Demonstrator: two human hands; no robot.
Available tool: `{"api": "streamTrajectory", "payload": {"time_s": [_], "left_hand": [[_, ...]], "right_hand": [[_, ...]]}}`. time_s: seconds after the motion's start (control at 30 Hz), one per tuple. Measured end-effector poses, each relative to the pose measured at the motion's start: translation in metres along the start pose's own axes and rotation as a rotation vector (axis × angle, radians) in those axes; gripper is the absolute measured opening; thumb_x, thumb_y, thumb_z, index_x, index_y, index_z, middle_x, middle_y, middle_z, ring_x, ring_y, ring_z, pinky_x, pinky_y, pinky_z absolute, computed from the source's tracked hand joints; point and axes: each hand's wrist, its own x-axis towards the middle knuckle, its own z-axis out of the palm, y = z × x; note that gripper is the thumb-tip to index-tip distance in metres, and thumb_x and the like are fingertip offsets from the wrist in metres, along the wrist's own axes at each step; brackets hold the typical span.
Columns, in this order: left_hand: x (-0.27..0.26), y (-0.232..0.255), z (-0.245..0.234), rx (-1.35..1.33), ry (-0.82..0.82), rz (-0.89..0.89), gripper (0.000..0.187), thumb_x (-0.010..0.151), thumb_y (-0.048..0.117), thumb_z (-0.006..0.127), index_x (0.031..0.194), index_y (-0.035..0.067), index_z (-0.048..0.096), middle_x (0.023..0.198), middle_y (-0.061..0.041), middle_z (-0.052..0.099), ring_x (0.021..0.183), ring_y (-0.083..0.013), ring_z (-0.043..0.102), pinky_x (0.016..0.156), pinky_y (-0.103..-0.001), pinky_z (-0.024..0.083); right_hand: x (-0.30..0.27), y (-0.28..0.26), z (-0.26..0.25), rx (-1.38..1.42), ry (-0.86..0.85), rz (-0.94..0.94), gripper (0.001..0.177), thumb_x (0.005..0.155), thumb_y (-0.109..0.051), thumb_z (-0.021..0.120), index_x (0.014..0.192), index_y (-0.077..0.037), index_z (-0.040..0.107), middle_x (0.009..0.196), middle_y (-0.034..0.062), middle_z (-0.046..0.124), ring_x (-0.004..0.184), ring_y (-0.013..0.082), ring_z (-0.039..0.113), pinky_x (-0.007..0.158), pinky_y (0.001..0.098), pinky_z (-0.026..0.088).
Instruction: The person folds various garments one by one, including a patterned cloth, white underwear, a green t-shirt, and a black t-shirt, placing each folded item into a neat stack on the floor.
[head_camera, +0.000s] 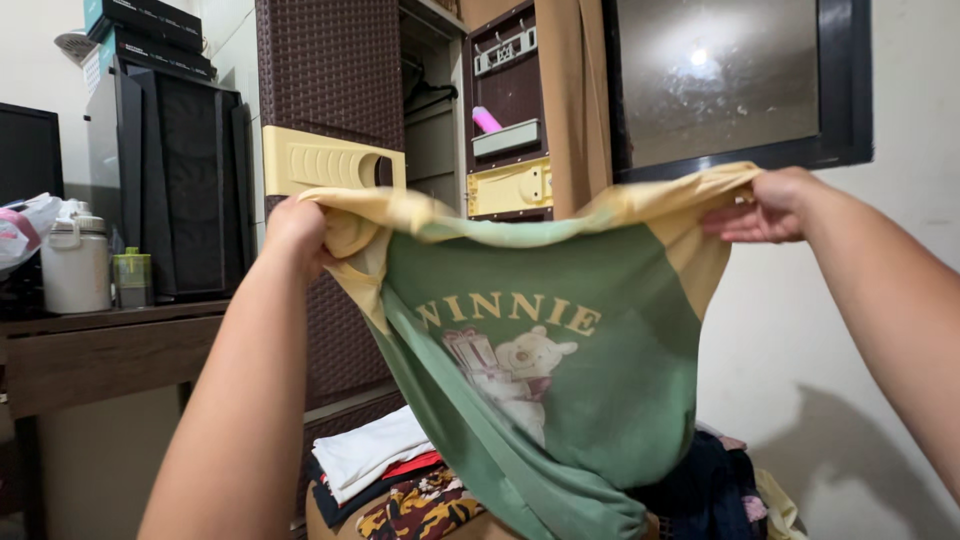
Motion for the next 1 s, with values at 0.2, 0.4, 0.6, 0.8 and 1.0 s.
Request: {"api": "streamTrajectory", "payload": {"time_s": [0.2, 0.4, 0.6, 0.8, 1.0], "left_hand": [[-0.004, -0.005, -0.047, 0.126, -0.013, 0.121, 0.038, 0.098, 0.017, 0.047, 0.124, 0.000, 0.068, 0.117, -0.014, 0.073, 0.105, -0.0240, 0.070, 0.097, -0.040, 0.053], [0.006, -0.036, -0.090, -0.094, -0.592, -0.152, 0.047, 0.084, 0.015, 0.048, 0.125, 0.000, 0.064, 0.119, -0.017, 0.070, 0.105, -0.0302, 0.068, 0.095, -0.051, 0.051], [0.006, -0.227, 0.001, -0.090, -0.068, -0.653, 0.117, 0.089, 0.094, 0.019, 0.159, 0.001, 0.024, 0.152, -0.041, 0.035, 0.142, -0.0625, 0.028, 0.110, -0.082, 0.022], [-0.020, -0.364, 0.093, -0.334, -0.475, -0.558, 0.062, 0.097, 0.052, 0.074, 0.130, 0.001, 0.060, 0.124, -0.019, 0.067, 0.114, -0.0373, 0.060, 0.102, -0.057, 0.049], [0.079, -0.323, 0.119, -0.100, -0.092, -0.494, 0.042, 0.095, 0.037, 0.060, 0.126, 0.008, 0.063, 0.127, -0.017, 0.066, 0.113, -0.0342, 0.063, 0.097, -0.053, 0.050]], "right_hand": [[-0.054, 0.005, 0.019, -0.126, -0.049, -0.496, 0.045, 0.108, -0.026, 0.030, 0.143, -0.009, 0.053, 0.141, 0.0124, 0.056, 0.134, 0.0333, 0.053, 0.109, 0.0605, 0.038], [-0.020, 0.060, 0.013, 0.018, -0.269, -0.628, 0.042, 0.102, -0.017, 0.041, 0.143, -0.009, 0.041, 0.137, 0.0146, 0.062, 0.128, 0.0261, 0.059, 0.110, 0.0524, 0.043], [0.122, 0.228, 0.085, 0.452, 0.160, -0.320, 0.083, 0.106, -0.025, 0.055, 0.163, -0.031, -0.005, 0.141, 0.0197, 0.055, 0.127, 0.0388, 0.059, 0.106, 0.0582, 0.050], [0.161, 0.409, 0.054, 0.313, -0.414, 0.545, 0.058, 0.099, -0.048, 0.050, 0.125, 0.000, 0.069, 0.119, 0.0205, 0.073, 0.099, 0.0274, 0.069, 0.095, 0.0484, 0.052], [0.185, 0.252, -0.015, 0.062, -0.188, 0.065, 0.029, 0.105, -0.025, 0.055, 0.117, -0.001, 0.066, 0.116, 0.0151, 0.070, 0.105, 0.0267, 0.066, 0.097, 0.0468, 0.052]]}}
